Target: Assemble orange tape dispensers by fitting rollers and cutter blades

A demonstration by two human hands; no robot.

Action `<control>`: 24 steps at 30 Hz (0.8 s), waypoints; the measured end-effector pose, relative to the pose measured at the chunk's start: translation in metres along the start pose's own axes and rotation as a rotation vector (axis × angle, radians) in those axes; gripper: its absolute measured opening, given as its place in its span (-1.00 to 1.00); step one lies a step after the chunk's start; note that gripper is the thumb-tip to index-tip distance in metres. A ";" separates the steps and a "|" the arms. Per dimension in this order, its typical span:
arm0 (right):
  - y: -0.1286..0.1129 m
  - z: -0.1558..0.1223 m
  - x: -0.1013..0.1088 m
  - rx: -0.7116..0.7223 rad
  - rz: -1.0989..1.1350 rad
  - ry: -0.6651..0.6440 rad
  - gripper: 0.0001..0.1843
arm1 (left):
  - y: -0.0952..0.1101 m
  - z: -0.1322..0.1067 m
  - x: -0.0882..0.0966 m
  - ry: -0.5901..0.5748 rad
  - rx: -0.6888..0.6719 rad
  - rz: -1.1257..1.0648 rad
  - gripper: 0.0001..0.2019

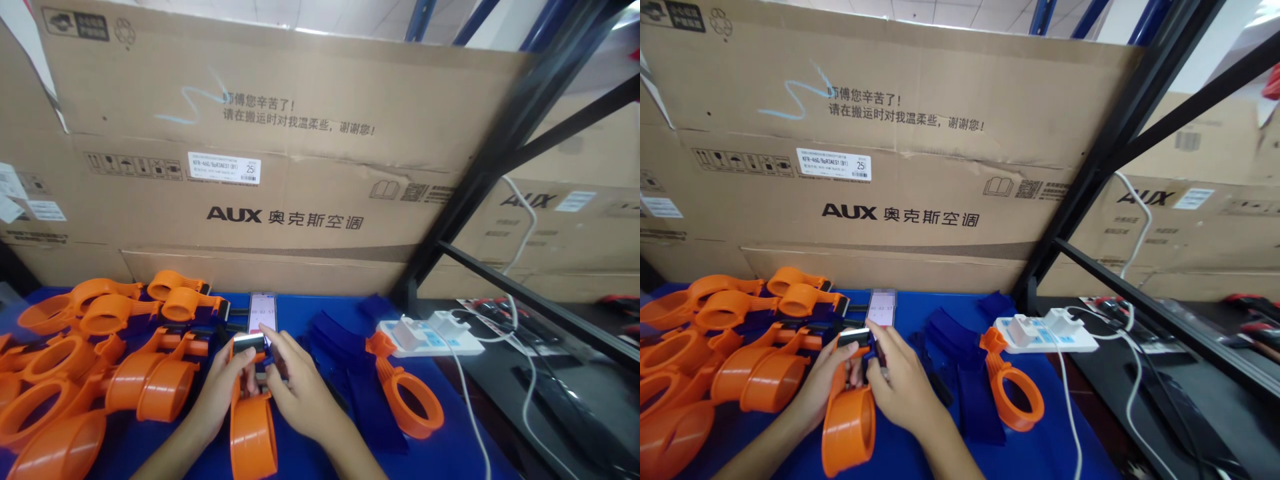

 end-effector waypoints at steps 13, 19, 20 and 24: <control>0.002 0.000 0.000 0.019 0.199 -0.006 -0.47 | 0.010 -0.004 -0.003 -0.067 -0.005 0.047 -0.82; 0.002 0.001 0.002 0.040 0.155 -0.025 -0.48 | 0.011 -0.004 -0.006 -0.071 -0.010 0.024 -0.85; 0.001 0.001 0.002 0.043 0.150 -0.026 -0.50 | 0.011 -0.004 -0.006 -0.064 -0.010 0.019 -0.85; -0.001 0.001 0.003 0.049 0.140 -0.053 -0.53 | 0.009 -0.005 -0.004 -0.038 -0.005 0.025 -0.84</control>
Point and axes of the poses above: each hand's wrist, its own z-axis towards the middle knuckle, its own x-axis out of the back of the hand, y = z × x, the point moved 4 cm from there along z, towards the middle knuckle, and after that the axes turned 14 degrees about -x, right-handed, at the moved point
